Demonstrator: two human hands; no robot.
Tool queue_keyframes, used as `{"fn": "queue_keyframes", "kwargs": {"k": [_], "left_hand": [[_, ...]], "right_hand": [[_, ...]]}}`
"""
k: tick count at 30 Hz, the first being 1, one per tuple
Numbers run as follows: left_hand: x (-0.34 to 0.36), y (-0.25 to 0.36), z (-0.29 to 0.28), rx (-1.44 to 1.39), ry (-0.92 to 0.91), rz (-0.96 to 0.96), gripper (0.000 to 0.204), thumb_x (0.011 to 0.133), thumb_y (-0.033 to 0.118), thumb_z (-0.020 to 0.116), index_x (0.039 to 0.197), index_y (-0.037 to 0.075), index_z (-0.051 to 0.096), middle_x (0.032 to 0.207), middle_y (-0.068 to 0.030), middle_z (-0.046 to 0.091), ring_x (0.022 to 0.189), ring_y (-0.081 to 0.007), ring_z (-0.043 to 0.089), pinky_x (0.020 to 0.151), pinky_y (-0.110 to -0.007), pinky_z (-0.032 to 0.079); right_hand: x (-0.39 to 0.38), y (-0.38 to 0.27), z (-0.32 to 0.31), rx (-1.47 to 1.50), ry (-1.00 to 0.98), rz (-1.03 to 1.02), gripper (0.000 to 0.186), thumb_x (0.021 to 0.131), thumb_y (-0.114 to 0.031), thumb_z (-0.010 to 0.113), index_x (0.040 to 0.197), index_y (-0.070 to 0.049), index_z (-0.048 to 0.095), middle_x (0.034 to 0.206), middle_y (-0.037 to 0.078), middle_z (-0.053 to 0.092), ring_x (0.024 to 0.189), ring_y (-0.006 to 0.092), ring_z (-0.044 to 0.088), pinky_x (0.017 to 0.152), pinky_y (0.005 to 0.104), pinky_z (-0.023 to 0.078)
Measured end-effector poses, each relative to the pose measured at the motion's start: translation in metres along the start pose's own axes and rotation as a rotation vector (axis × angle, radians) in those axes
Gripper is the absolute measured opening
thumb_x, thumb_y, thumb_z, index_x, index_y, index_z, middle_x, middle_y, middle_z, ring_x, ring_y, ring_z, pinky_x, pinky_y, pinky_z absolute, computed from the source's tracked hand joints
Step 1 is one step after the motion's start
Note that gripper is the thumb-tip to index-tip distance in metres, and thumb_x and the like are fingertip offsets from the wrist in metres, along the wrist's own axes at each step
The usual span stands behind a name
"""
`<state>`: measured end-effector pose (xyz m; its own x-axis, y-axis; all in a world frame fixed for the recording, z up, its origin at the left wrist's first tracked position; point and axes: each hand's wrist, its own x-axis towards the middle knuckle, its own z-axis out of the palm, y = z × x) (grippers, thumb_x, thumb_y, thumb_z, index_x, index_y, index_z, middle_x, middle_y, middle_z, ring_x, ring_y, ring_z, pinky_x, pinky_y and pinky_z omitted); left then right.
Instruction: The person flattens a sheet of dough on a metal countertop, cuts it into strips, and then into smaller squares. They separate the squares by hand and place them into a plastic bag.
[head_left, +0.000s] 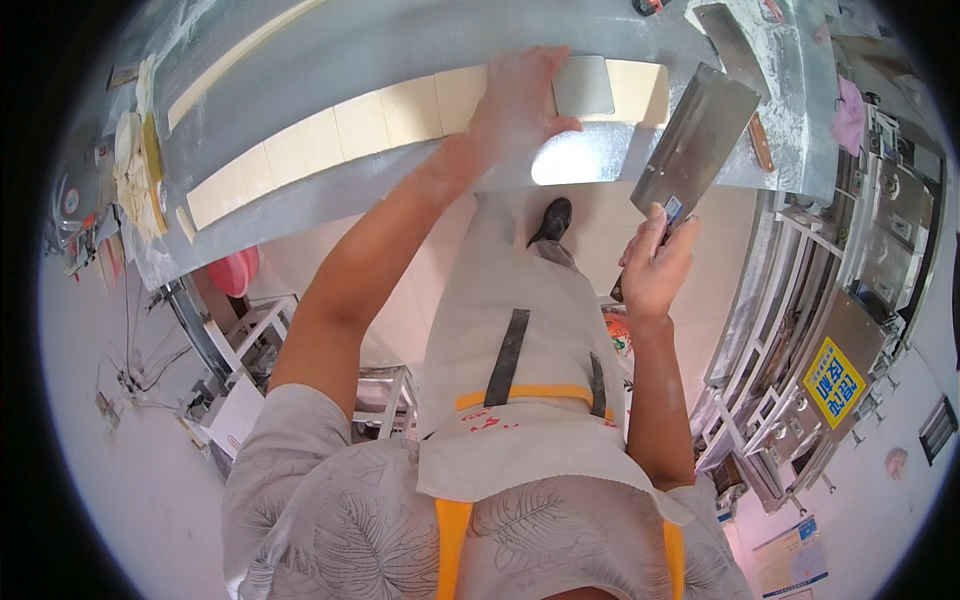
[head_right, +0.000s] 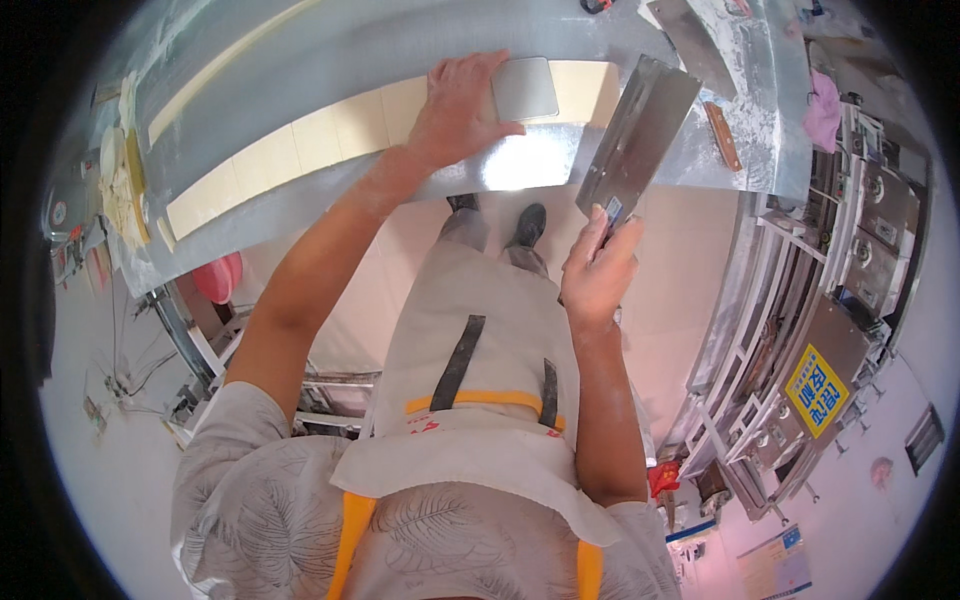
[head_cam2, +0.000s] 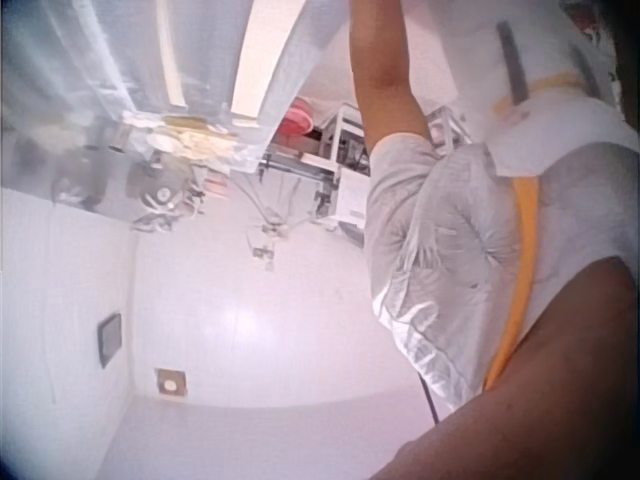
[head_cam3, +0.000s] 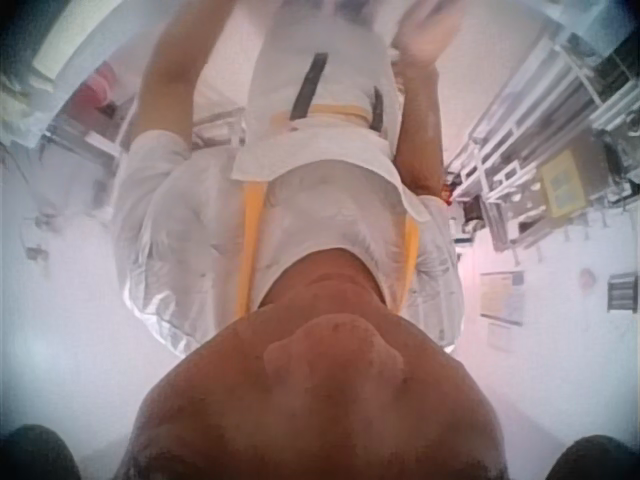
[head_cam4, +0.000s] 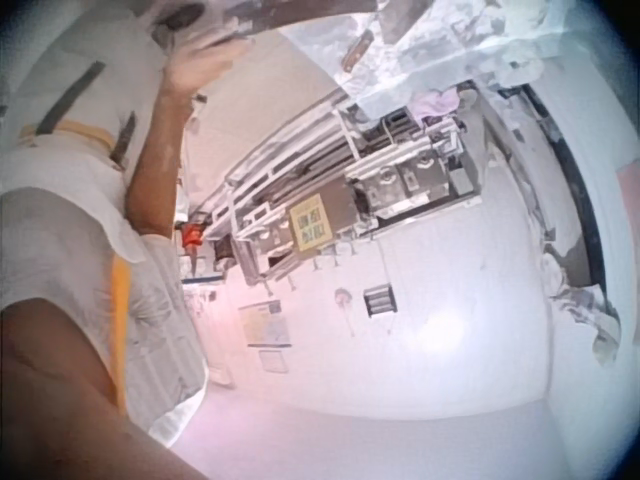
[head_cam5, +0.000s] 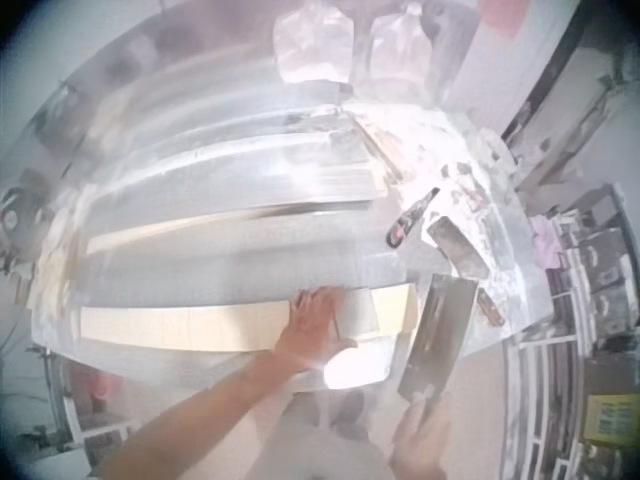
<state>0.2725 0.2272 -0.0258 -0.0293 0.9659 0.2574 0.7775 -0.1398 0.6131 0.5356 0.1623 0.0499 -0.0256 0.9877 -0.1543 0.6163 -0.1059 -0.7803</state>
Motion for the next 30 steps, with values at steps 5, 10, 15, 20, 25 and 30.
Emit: {"fn": "queue_keyframes", "kwargs": {"k": [5, 10, 15, 20, 25, 30], "left_hand": [[-0.006, -0.002, 0.005, -0.013, 0.029, 0.022, 0.097, 0.075, 0.040, 0.092, 0.155, 0.011, 0.045, 0.146, -0.0132, 0.058, 0.138, -0.0342, 0.051, 0.121, -0.051, 0.029], [-0.005, 0.003, 0.007, -0.023, 0.069, 0.055, 0.091, 0.078, 0.039, 0.091, 0.153, 0.010, 0.049, 0.145, -0.0142, 0.061, 0.135, -0.0340, 0.054, 0.121, -0.050, 0.031], [-0.006, 0.005, 0.011, -0.026, 0.089, 0.039, 0.089, 0.078, 0.041, 0.091, 0.151, 0.010, 0.051, 0.144, -0.0149, 0.062, 0.135, -0.0341, 0.055, 0.122, -0.051, 0.032], [-0.007, 0.003, 0.012, -0.013, 0.088, 0.043, 0.088, 0.078, 0.043, 0.091, 0.151, 0.012, 0.051, 0.145, -0.0138, 0.063, 0.135, -0.0337, 0.056, 0.123, -0.051, 0.032], [-0.006, 0.003, 0.012, -0.014, 0.090, 0.043, 0.087, 0.078, 0.043, 0.090, 0.151, 0.013, 0.052, 0.146, -0.0127, 0.062, 0.136, -0.0333, 0.056, 0.123, -0.051, 0.032], [-0.005, 0.007, 0.009, -0.016, 0.058, 0.008, 0.080, 0.080, 0.040, 0.089, 0.148, 0.012, 0.056, 0.150, -0.0116, 0.060, 0.138, -0.0325, 0.054, 0.124, -0.050, 0.030]], "right_hand": [[0.000, 0.011, -0.009, 0.013, -0.044, 0.022, 0.019, 0.112, -0.016, 0.055, 0.103, -0.002, 0.046, 0.061, 0.007, 0.057, 0.048, 0.0154, 0.059, 0.047, 0.0338, 0.044], [0.000, 0.019, -0.013, -0.015, -0.071, -0.007, 0.020, 0.112, -0.016, 0.056, 0.102, -0.002, 0.046, 0.060, 0.006, 0.057, 0.047, 0.0146, 0.059, 0.046, 0.0333, 0.043], [-0.002, 0.019, -0.015, -0.010, -0.107, 0.005, 0.021, 0.112, -0.017, 0.056, 0.102, -0.002, 0.046, 0.061, 0.006, 0.058, 0.047, 0.0149, 0.059, 0.046, 0.0334, 0.043], [-0.001, 0.015, -0.013, -0.013, -0.130, 0.002, 0.021, 0.112, -0.017, 0.056, 0.102, -0.002, 0.046, 0.061, 0.009, 0.058, 0.048, 0.0170, 0.059, 0.048, 0.0359, 0.044], [0.010, 0.011, -0.014, -0.145, -0.163, -0.047, 0.022, 0.112, -0.018, 0.056, 0.104, 0.000, 0.045, 0.069, 0.020, 0.060, 0.059, 0.0388, 0.065, 0.057, 0.0478, 0.049], [0.031, -0.025, -0.014, -0.322, -0.261, -0.065, 0.023, 0.110, -0.017, 0.057, 0.102, 0.000, 0.042, 0.077, 0.029, 0.064, 0.075, 0.0535, 0.065, 0.063, 0.0553, 0.049]]}}
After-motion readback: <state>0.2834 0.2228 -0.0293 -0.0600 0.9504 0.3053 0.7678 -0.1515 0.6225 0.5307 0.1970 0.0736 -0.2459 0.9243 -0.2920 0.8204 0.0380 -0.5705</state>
